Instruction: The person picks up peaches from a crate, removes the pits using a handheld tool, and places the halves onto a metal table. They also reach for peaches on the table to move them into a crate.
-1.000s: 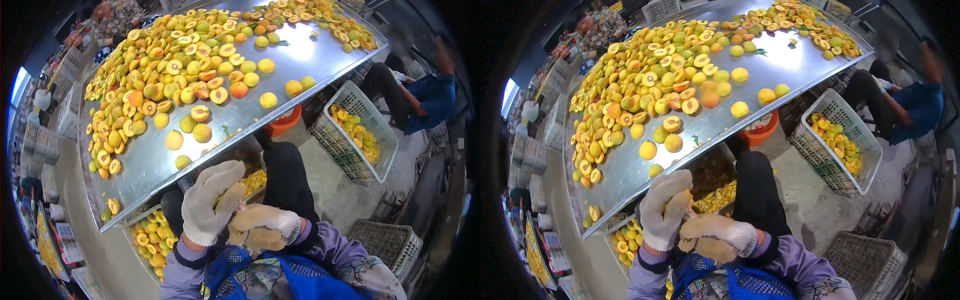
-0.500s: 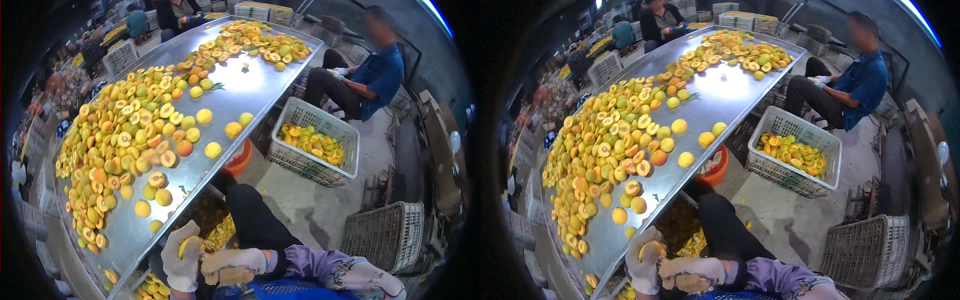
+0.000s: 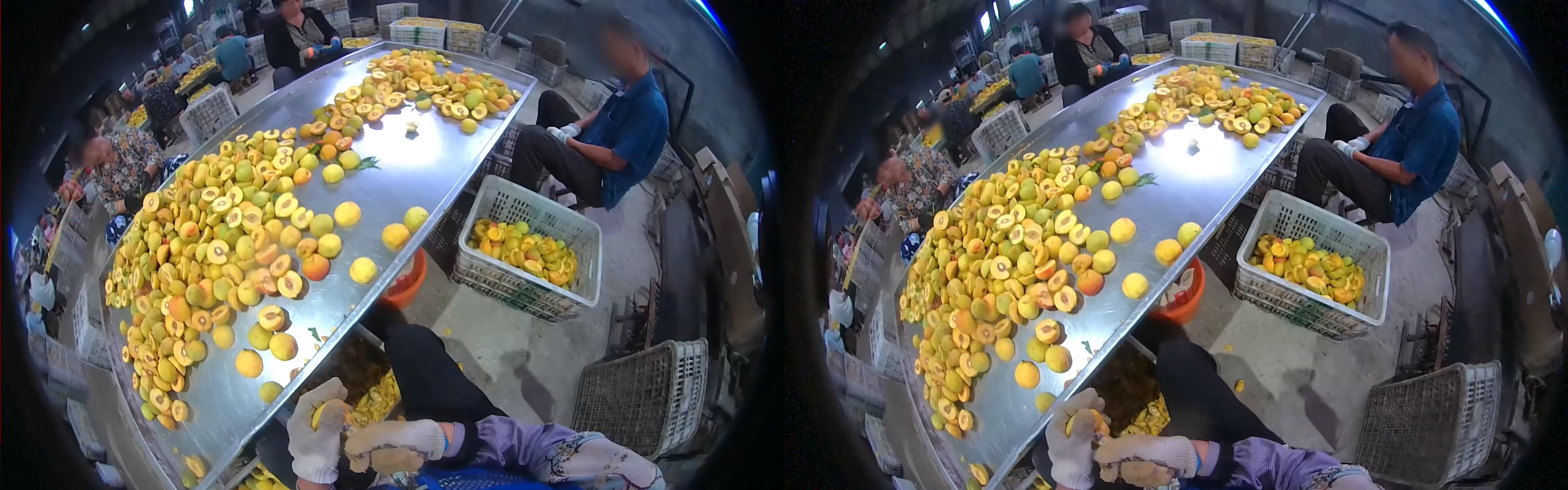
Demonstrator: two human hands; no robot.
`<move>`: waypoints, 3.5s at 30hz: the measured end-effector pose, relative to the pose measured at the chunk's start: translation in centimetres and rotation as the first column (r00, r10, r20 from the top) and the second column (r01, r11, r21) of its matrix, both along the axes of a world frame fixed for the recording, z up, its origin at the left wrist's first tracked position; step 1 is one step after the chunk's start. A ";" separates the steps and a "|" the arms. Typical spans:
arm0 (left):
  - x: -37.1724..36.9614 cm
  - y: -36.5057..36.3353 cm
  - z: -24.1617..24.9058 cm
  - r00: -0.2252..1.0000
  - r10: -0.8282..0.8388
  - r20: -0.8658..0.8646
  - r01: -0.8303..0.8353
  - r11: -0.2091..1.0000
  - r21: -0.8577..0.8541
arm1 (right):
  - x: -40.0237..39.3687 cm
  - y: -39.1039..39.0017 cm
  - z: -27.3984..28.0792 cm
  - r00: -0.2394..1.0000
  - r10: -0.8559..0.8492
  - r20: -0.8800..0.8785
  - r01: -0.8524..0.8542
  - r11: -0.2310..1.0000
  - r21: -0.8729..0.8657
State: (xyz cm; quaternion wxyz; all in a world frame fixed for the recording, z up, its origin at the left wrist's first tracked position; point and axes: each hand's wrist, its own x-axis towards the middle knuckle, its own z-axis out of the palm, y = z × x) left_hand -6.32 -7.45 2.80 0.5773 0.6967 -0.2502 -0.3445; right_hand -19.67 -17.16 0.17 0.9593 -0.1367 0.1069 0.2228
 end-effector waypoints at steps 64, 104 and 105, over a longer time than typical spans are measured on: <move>6.0 -9.7 -7.3 0.922 -0.263 -0.284 0.279 0.960 0.016 | 5.7 -7.8 -7.8 0.982 -0.172 -0.071 0.145 0.945 -0.293; 5.9 -9.9 -5.9 0.914 -0.289 -0.286 0.319 0.945 0.064 | 6.5 -6.5 -10.2 0.971 -0.213 -0.110 0.158 0.913 -0.375; 6.0 -9.9 -5.9 0.911 -0.309 -0.273 0.338 0.939 0.064 | 6.6 -6.5 -10.4 0.971 -0.214 -0.111 0.158 0.913 -0.375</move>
